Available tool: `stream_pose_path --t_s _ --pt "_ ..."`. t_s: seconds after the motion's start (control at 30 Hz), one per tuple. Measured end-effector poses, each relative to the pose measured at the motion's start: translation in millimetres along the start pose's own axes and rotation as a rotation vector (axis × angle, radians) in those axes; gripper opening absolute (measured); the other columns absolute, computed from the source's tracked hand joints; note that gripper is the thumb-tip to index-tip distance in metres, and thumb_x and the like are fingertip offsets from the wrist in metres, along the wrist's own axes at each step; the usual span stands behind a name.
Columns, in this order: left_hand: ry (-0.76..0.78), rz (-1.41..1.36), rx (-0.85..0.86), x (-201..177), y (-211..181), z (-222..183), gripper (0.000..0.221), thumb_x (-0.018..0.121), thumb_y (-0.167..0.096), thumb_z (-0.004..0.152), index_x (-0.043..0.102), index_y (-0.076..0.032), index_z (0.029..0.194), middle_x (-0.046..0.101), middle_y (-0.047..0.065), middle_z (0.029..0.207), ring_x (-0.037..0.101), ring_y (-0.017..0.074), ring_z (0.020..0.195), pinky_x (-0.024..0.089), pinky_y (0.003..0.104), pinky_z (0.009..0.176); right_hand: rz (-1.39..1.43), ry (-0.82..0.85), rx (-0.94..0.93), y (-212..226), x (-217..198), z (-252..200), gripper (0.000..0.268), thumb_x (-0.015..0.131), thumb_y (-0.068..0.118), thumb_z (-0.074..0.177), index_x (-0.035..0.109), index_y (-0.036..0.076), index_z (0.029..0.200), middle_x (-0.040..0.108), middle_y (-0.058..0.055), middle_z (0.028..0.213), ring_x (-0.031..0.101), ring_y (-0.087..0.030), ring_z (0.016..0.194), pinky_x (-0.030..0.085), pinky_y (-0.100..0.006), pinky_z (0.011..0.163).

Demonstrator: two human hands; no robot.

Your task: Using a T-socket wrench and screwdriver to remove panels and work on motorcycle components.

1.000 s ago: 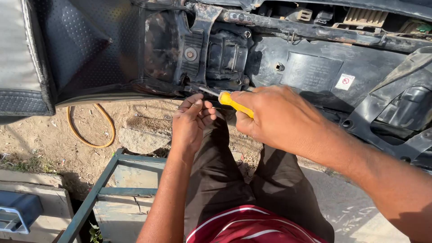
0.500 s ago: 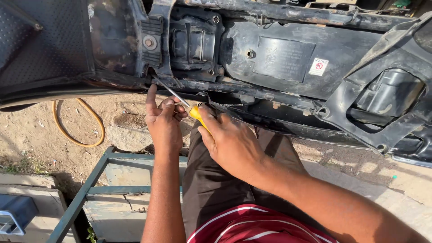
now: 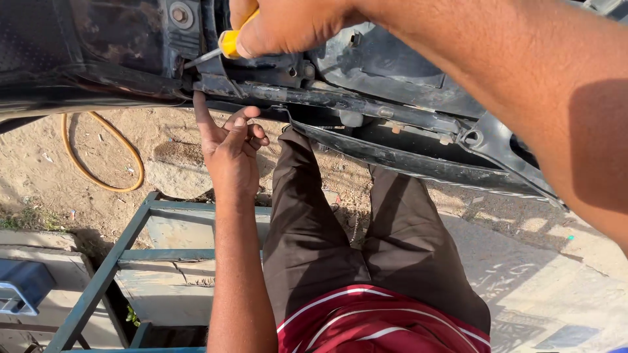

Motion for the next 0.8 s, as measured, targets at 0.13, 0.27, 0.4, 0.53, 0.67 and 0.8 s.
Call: stream_pose_path --t_s 0.13,0.27,0.4,0.53,0.67,0.8 --pt "0.011 -0.008 0.006 -3 -2 0 0.084 0.049 0.005 0.106 -0.002 -0.017 0.169 0.069 0.02 0.109 0.065 0.0167 0.076 0.058 0.032 0.069 -0.284 0.037 0.005 24 16 -1 0.024 0.064 0.022 0.093 0.076 0.002 0.094 0.068 -0.014 0.065 0.062 -0.023 0.049 0.046 -0.042 0.043" --pt "0.012 -0.014 -0.004 19 -21 -5 0.082 0.049 0.005 0.103 0.004 -0.018 0.168 0.068 0.02 0.108 0.067 0.0186 0.078 0.06 0.034 0.07 -0.277 -0.324 -0.101 70 62 -49 0.018 0.068 0.018 0.091 0.076 0.002 0.084 0.068 -0.013 0.061 0.067 -0.02 0.051 0.051 -0.037 0.043" --pt "-0.178 -0.179 -0.06 -1 -27 0 0.06 0.048 0.003 0.102 0.035 -0.001 0.161 0.072 0.019 0.106 0.072 0.0224 0.083 0.061 0.034 0.075 -0.311 -0.249 0.116 90 125 -97 0.035 0.062 0.004 0.086 0.063 -0.013 0.116 0.068 -0.019 0.069 0.069 -0.023 0.057 0.054 -0.037 0.041" --pt "-0.038 -0.263 -0.172 3 -31 -8 0.041 0.048 -0.023 0.109 0.046 0.001 0.142 0.071 0.02 0.101 0.071 0.0242 0.084 0.061 0.038 0.077 -0.227 -0.319 0.127 83 141 -123 0.064 0.063 0.006 0.081 0.051 -0.02 0.138 0.068 -0.028 0.075 0.07 -0.026 0.05 0.055 -0.038 0.038" --pt "0.107 -0.28 -0.189 3 -9 0 0.039 0.053 -0.013 0.11 0.05 0.002 0.145 0.071 0.019 0.111 0.071 0.022 0.095 0.059 0.035 0.087 -0.162 -0.461 0.063 64 76 -117 0.043 0.064 0.013 0.09 0.062 -0.011 0.125 0.069 -0.025 0.073 0.069 -0.032 0.052 0.055 -0.041 0.041" --pt "0.117 -0.397 -0.156 -2 7 7 0.034 0.055 -0.009 0.112 0.052 0.004 0.143 0.068 0.014 0.119 0.069 0.0189 0.105 0.058 0.033 0.095 -0.311 -0.414 -0.161 70 32 -96 0.013 0.068 0.011 0.083 0.073 0.001 0.089 0.069 -0.018 0.062 0.071 -0.03 0.056 0.055 -0.044 0.05"
Point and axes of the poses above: each hand's wrist, its own z-axis towards the middle knuckle, its own x-axis out of the palm, y = z × x, the point moved 2 cm from there along z, towards the middle knuckle
